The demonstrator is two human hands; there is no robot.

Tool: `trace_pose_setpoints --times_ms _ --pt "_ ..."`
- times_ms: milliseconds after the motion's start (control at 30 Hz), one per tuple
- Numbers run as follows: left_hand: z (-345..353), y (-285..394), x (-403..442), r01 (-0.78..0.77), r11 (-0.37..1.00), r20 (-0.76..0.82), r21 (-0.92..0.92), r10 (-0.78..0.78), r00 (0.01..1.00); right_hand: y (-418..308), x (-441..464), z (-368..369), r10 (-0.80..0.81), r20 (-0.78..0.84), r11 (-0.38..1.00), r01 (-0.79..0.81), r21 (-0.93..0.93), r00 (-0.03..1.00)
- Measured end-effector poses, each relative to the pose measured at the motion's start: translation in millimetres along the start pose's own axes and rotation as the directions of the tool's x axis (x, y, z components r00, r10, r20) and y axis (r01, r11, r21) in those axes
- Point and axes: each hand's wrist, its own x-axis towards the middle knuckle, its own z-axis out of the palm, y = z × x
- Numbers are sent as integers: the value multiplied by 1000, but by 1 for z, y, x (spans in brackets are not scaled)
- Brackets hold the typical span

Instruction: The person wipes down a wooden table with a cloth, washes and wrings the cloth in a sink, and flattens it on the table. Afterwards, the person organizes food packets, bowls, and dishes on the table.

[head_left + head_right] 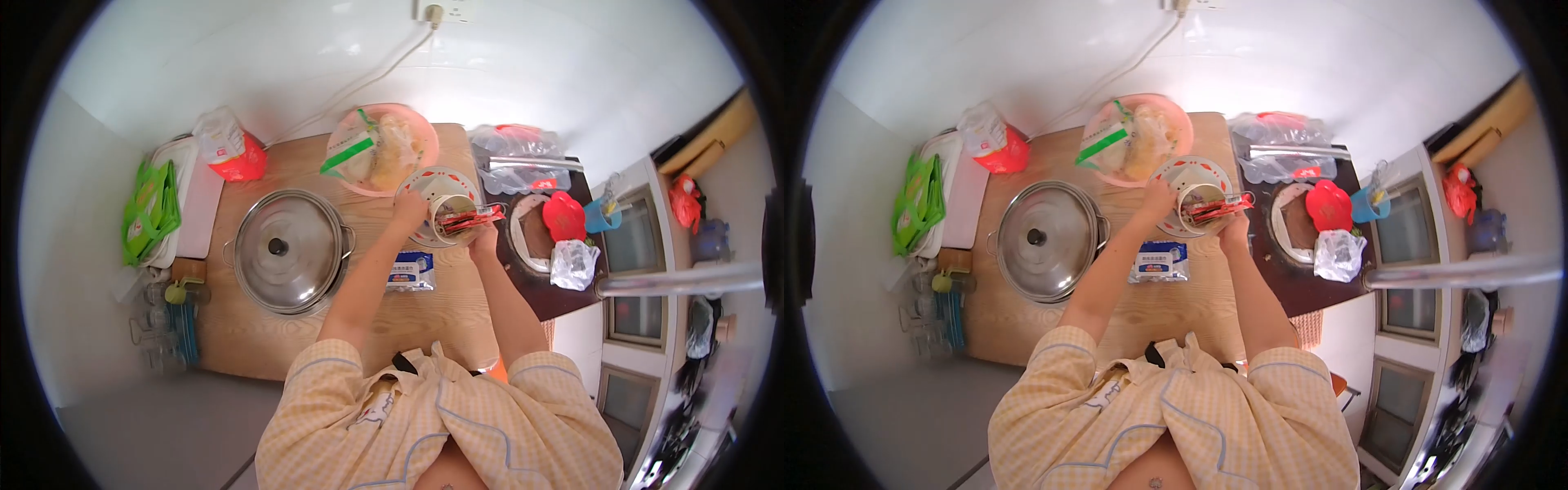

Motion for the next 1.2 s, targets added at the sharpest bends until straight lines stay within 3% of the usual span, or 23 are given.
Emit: trace_pose_setpoints --times_ms 67,133,167,233,367,433,467,533,667,733,867,933,1000,1067,1100,1133,1200 --pt "10 9 -8 23 999 27 31 -24 999 3 -11 -17 41 -4 999 -41 -9 999" --pt "9 24 -20 183 966 149 -183 -156 976 3 -30 -26 20 -89 997 -13 78 996" --pt "10 31 -24 158 971 166 -181 -128 978 16 -24 -48 -8 -47 996 13 89 999" --pt "16 39 -32 324 912 346 -251 -228 910 9 -44 -60 -6 -73 996 13 91 997" --pt "60 36 -42 253 898 277 -360 -157 948 -9 -75 -87 52 -78 994 -44 101 996" --pt "57 57 -50 299 858 273 -418 -195 942 -20 -91 -104 103 -63 993 -99 62 993" --pt "56 65 -54 297 862 281 -411 -189 941 -24 -98 -113 103 -71 993 -98 73 992" --pt "57 77 -57 147 869 178 -472 -69 982 -28 -105 -135 102 -98 995 -99 34 990" --pt "54 110 -75 161 814 132 -558 -104 986 -37 -115 -171 51 -146 990 -30 141 988" --pt "45 134 -85 322 580 250 -749 -203 947 -44 -126 -180 -9 -149 986 34 162 989" --pt "53 145 -92 325 552 299 -768 -140 944 -45 -134 -198 -102 -263 992 118 47 959" --pt "66 141 -98 371 451 341 -812 -150 928 -32 -123 -210 -99 -335 995 83 -61 937" --pt "83 126 -101 368 490 337 -791 -154 929 -12 -97 -226 -98 -361 993 68 -95 928" --pt "101 110 -112 472 408 384 -781 -281 880 19 -63 -245 -239 -402 965 169 -201 884" --pt "108 100 -118 502 334 414 -798 -301 859 2 -81 -227 -128 -401 991 132 -17 907" --pt "114 93 -121 536 347 445 -770 -309 840 17 -72 -229 -163 -457 976 212 58 875" --pt "125 86 -125 535 267 420 -801 -386 821 17 -70 -228 -120 -459 987 154 37 880"
